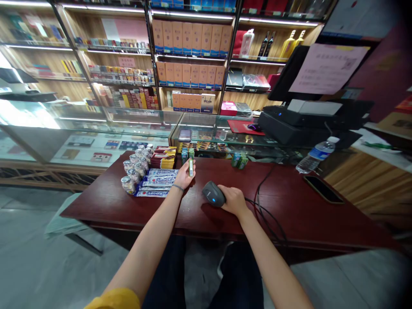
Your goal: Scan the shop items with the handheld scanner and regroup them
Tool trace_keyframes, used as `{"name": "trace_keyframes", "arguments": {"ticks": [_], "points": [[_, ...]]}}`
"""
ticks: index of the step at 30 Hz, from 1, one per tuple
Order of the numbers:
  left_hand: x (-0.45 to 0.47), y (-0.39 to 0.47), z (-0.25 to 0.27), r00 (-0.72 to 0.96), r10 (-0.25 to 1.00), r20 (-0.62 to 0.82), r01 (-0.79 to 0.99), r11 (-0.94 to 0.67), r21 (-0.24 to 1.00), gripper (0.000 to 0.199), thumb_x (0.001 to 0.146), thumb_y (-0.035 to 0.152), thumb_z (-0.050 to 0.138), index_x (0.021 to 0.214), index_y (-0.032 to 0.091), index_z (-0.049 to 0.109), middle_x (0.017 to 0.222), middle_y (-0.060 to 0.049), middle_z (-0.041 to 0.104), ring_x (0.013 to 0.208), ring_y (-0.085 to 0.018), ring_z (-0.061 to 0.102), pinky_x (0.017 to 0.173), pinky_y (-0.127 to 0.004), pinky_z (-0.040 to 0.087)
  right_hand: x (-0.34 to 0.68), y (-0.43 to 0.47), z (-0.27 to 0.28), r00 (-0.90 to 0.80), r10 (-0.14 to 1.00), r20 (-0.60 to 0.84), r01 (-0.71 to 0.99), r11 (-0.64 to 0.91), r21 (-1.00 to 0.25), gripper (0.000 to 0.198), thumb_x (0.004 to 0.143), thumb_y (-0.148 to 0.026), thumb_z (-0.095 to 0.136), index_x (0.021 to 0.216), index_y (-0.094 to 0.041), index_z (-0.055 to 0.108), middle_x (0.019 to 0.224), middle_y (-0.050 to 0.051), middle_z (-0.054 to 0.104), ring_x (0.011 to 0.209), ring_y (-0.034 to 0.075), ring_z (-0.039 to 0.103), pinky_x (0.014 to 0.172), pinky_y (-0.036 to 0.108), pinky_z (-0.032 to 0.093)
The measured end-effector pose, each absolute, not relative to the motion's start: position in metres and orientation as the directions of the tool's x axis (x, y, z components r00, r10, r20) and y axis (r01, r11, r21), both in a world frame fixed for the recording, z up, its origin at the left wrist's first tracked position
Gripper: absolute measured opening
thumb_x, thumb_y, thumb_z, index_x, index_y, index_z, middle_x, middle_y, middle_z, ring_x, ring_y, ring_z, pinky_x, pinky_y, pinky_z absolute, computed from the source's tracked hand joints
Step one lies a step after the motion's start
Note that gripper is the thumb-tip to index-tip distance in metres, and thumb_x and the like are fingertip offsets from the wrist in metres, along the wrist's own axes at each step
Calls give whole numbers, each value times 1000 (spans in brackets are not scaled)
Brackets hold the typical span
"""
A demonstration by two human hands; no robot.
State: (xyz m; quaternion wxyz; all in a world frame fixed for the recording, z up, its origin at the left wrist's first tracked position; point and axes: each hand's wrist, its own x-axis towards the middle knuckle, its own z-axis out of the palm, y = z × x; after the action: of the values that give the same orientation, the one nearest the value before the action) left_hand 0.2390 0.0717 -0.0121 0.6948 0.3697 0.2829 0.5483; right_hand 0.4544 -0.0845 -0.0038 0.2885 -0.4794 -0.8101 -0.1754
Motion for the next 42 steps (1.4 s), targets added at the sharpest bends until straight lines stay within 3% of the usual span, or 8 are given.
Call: {"name": "trace_keyframes", "arguments": {"ticks": [10, 16, 22, 34, 42], "points": [[248, 73, -19, 215, 972, 98, -526, 30, 850, 31, 85, 38, 65, 108, 19, 65, 101, -8, 70, 91, -16, 67, 84, -32, 57, 494, -91, 2, -210, 704, 679, 950, 310, -28, 41, 74, -33, 56, 111, -15, 62, 95, 8, 72, 76, 18, 65, 69, 28, 44], [270, 54, -10, 287, 939, 188, -415, -55, 908, 47, 75, 33, 74, 118, 21, 61, 110, -8, 68, 92, -16, 67, 80, -30, 55, 533, -110, 2, -147, 704, 695, 972, 233, -30, 38, 73, -29, 55, 107, -15, 62, 93, 7, 73, 77, 19, 65, 69, 28, 42], [319, 44, 0, 350, 891, 290, -237, -215, 947, 40, 72, 28, 75, 110, 18, 65, 107, -9, 70, 98, -19, 66, 93, -37, 51, 558, -123, 0, -79, 683, 726, 987, 157, -40, 36, 74, -30, 57, 106, -16, 61, 89, 6, 72, 76, 19, 65, 68, 27, 41], [439, 67, -21, 343, 863, 371, -119, -352, 928, 27, 71, 15, 70, 97, 18, 60, 98, -5, 67, 91, -17, 65, 92, -36, 50, 557, -127, 2, 39, 555, 831, 989, 99, -112, 31, 82, -37, 56, 103, -14, 61, 82, 5, 70, 71, 17, 64, 66, 29, 40], [477, 85, -39, 295, 844, 448, 14, -473, 881, 32, 74, 18, 68, 105, 18, 62, 85, -2, 60, 78, -14, 59, 80, -29, 49, 558, -125, -1, 79, 529, 845, 985, 87, -147, 30, 83, -36, 53, 102, -14, 60, 81, 6, 69, 72, 18, 64, 67, 30, 39]]}}
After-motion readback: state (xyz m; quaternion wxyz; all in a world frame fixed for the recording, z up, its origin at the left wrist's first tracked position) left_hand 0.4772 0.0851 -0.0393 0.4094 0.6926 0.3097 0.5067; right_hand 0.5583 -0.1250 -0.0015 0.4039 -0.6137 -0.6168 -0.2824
